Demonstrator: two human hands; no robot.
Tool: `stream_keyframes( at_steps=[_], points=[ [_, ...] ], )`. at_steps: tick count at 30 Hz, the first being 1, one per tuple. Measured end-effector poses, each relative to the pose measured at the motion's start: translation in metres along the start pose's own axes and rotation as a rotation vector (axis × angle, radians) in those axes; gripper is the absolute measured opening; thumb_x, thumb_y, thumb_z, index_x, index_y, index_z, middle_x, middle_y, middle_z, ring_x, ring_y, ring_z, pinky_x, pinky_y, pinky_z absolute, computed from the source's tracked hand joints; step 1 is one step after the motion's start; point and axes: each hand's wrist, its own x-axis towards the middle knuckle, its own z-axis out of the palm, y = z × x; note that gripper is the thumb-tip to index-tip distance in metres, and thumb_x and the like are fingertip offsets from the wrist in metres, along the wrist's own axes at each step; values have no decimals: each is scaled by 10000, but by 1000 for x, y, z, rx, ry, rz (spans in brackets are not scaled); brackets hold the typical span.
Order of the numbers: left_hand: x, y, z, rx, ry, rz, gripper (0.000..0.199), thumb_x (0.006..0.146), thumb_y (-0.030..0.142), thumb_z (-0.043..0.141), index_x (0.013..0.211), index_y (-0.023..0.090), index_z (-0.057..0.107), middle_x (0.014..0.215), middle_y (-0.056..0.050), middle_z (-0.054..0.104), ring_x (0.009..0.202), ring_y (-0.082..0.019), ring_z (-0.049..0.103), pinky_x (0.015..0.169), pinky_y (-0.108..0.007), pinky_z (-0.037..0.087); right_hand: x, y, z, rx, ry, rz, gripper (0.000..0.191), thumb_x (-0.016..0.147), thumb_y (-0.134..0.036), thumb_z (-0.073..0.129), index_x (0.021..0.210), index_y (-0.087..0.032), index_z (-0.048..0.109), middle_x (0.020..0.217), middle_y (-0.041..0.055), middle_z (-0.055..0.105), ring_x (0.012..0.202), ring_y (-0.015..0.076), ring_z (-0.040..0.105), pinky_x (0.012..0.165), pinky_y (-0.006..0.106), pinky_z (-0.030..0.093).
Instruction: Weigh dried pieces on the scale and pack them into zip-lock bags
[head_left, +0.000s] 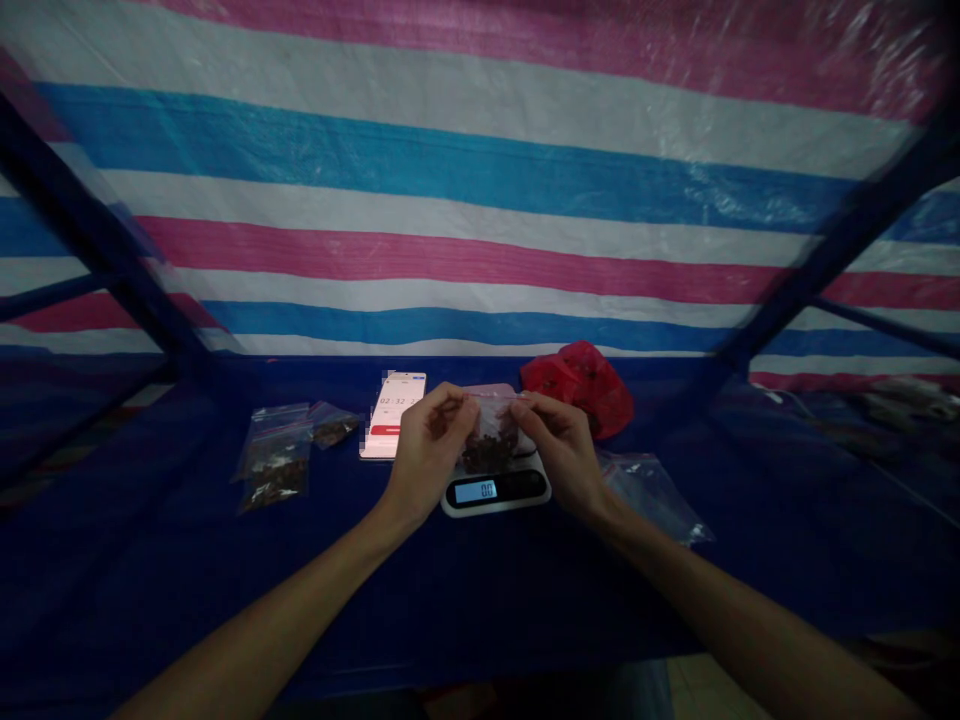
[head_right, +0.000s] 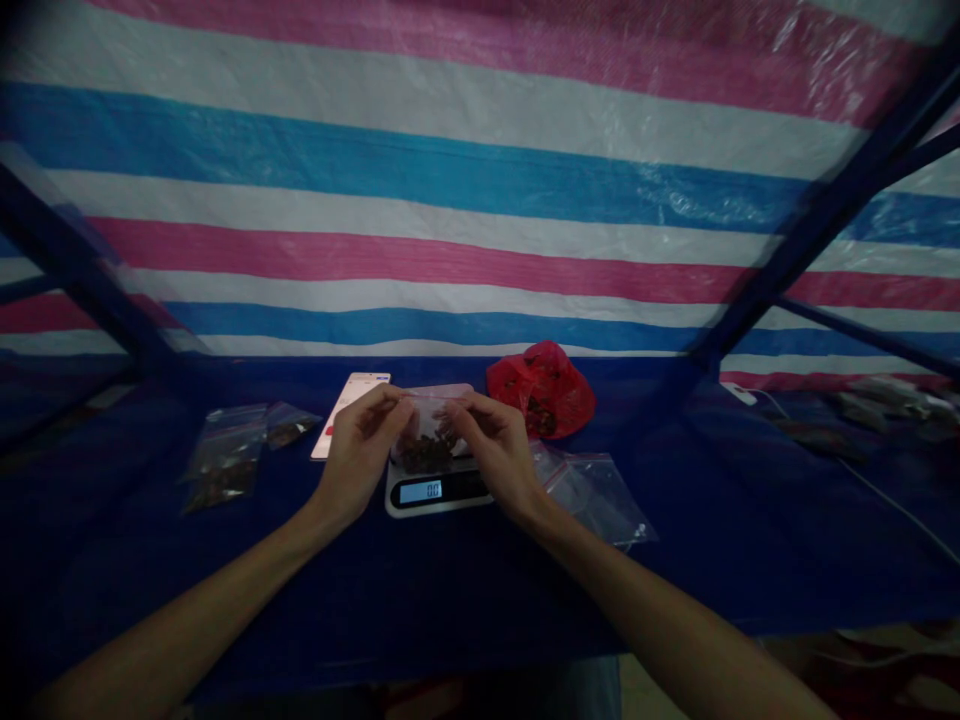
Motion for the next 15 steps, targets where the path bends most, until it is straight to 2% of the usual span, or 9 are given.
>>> stream_keyframes(
  at_steps=[6, 10, 15],
  points=[
    [-5, 2, 3, 71, -111, -81, 326, 934, 439, 657, 764, 166, 605, 645, 29, 517, 574, -98, 454, 518, -212, 339, -12, -4, 8, -100, -68, 27, 329, 977, -451, 644, 803, -172, 669, 730, -9, 551, 652, 113, 480, 578, 226, 385],
    [-7, 4, 4, 43, -176, -82, 340, 971, 455, 615, 797, 165, 586, 670, 35, 495, 601, -94, 442, 542, -207, 338, -15, -6, 11, -89, -100, 28, 322, 998, -444, 622, 844, -166, 675, 759, -10, 558, 656, 103, 464, 579, 222, 364],
    [-8, 3, 1, 71, -218, -73, 343, 984, 469, 607, 824, 165, 597, 716, 30, 500, 636, -96, 453, 567, -213, 350, -15, -9, 11, -86, -120, 51, 353, 1018, -450, 584, 803, -171, 602, 713, -24, 473, 621, 100, 388, 540, 230, 304]
  ],
)
